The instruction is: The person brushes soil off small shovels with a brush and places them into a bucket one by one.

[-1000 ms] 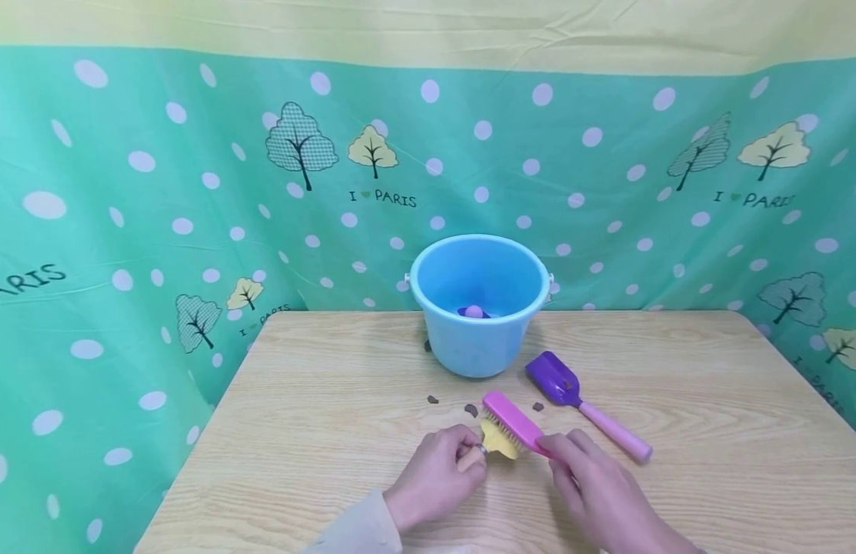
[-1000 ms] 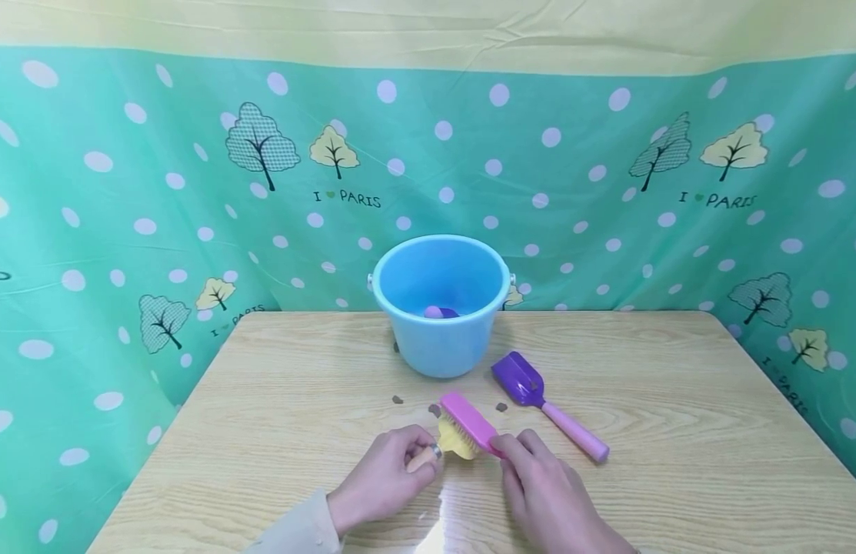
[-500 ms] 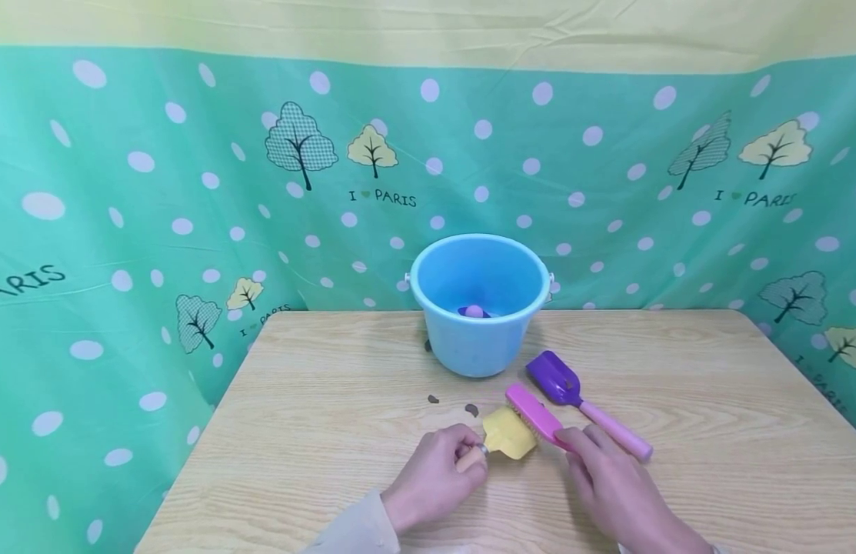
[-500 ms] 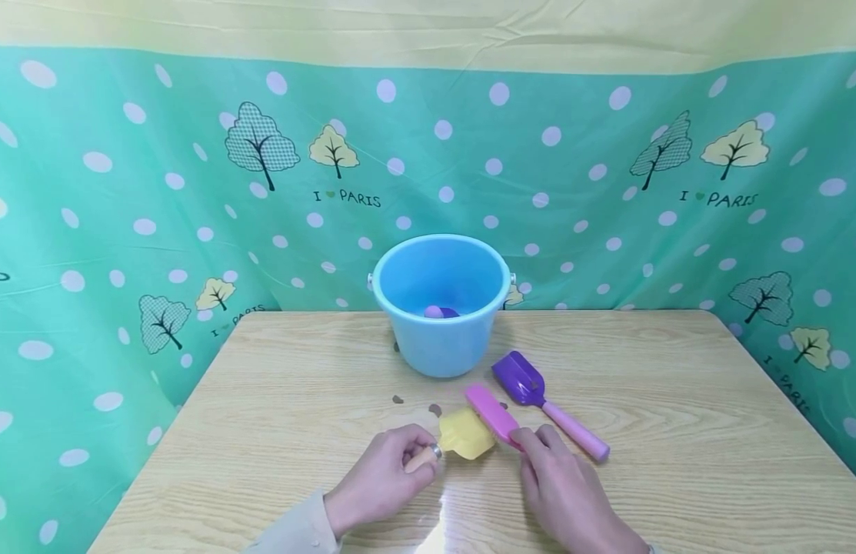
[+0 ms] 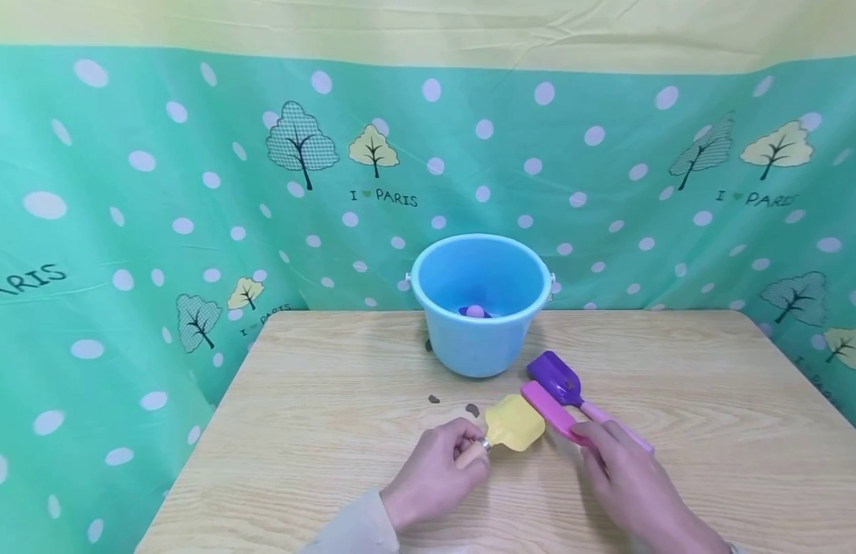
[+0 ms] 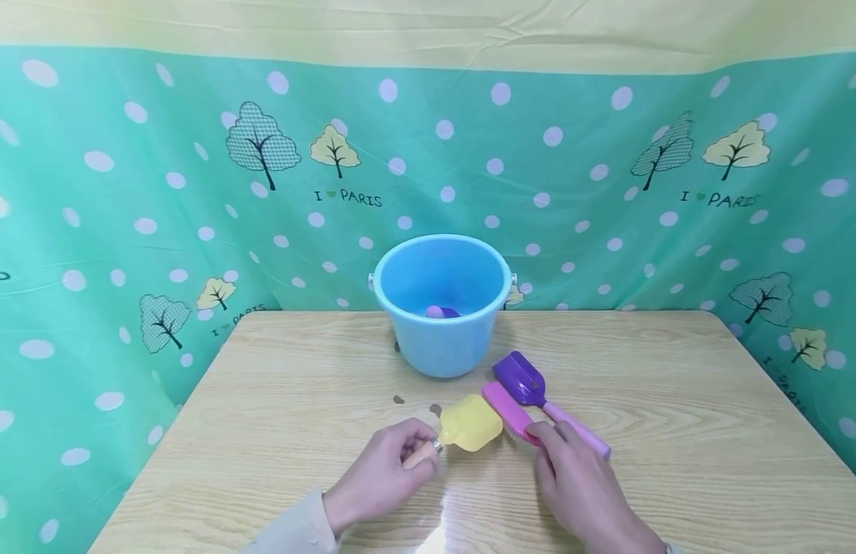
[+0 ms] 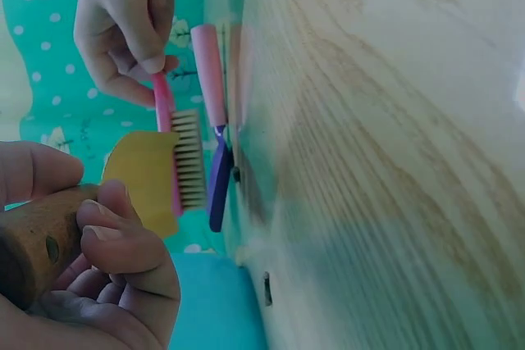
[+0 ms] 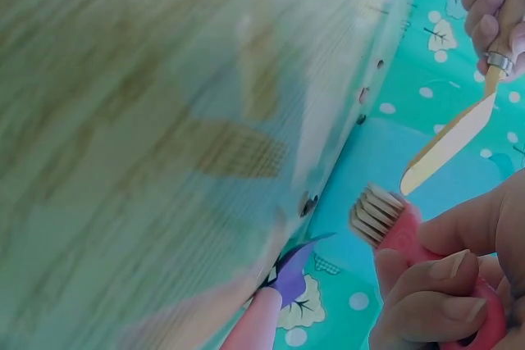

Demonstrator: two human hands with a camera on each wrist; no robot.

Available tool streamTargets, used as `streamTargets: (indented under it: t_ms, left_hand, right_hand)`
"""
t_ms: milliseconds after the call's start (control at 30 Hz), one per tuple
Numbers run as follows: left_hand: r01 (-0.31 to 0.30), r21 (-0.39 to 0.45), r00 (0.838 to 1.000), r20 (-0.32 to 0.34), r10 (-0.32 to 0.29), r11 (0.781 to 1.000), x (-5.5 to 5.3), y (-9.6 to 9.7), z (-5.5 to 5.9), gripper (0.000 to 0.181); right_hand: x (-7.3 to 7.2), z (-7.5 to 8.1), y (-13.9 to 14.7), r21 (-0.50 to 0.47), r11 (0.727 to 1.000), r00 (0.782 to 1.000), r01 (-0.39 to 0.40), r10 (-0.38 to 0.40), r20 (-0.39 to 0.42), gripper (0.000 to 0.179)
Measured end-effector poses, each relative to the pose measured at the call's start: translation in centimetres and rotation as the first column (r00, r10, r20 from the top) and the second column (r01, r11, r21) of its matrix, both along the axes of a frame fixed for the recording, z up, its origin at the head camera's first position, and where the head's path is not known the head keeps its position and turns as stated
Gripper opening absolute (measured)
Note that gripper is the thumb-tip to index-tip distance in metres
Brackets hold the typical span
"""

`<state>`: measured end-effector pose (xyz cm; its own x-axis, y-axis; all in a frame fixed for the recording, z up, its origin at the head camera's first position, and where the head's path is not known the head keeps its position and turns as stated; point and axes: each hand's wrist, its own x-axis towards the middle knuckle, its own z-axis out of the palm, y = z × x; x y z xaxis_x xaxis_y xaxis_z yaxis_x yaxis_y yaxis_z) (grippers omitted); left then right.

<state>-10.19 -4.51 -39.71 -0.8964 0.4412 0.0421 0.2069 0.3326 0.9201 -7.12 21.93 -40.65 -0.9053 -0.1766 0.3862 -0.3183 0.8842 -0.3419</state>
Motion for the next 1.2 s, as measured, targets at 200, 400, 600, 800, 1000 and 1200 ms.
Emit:
streamTargets:
  t_ms: [200,400,600,800,1000,1200]
  left_hand:
    - [0.008,0.002,1.000,0.002,-0.008,1.000,0.0,-0.1,0.1,0.019]
    - [0.017,-0.025,1.000,-0.006,-0.017,1.000,0.0,-0.3,0.1,0.016]
    - [0.015,-0.050,1.000,-0.023,-0.017,0.999,-0.2,-0.7,0.1,0.016]
    - [-0.015,-0.080,0.999,-0.039,0.012,0.997,-0.4,-1.3,0.6,0.016]
    - [-0.026,-0.125,0.998,-0.059,0.019,0.992,-0.6,-1.7,1.4,0.014]
    - [-0.024,-0.174,0.997,-0.077,0.011,0.984,-0.8,-2.2,2.4,0.014]
  right_hand:
    - [0.1,0.3,0.2,-0.012,1.000,1.000,0.012,-0.012,0.003,0.035]
    - [0.2,0.2,0.8,-0.003,0.999,0.999,0.035,-0.035,-0.025,0.038]
    - [0.1,0.4,1.1,-0.011,0.999,0.999,0.039,-0.039,-0.029,0.039]
    - [0.4,0.7,1.3,-0.024,0.998,0.998,0.056,-0.056,0.024,0.046]
    - [0.5,0.8,1.6,-0.020,0.996,0.995,0.084,-0.083,0.055,0.035]
    - [0.6,1.0,1.9,-0.015,0.995,0.992,0.097,-0.095,0.082,0.034]
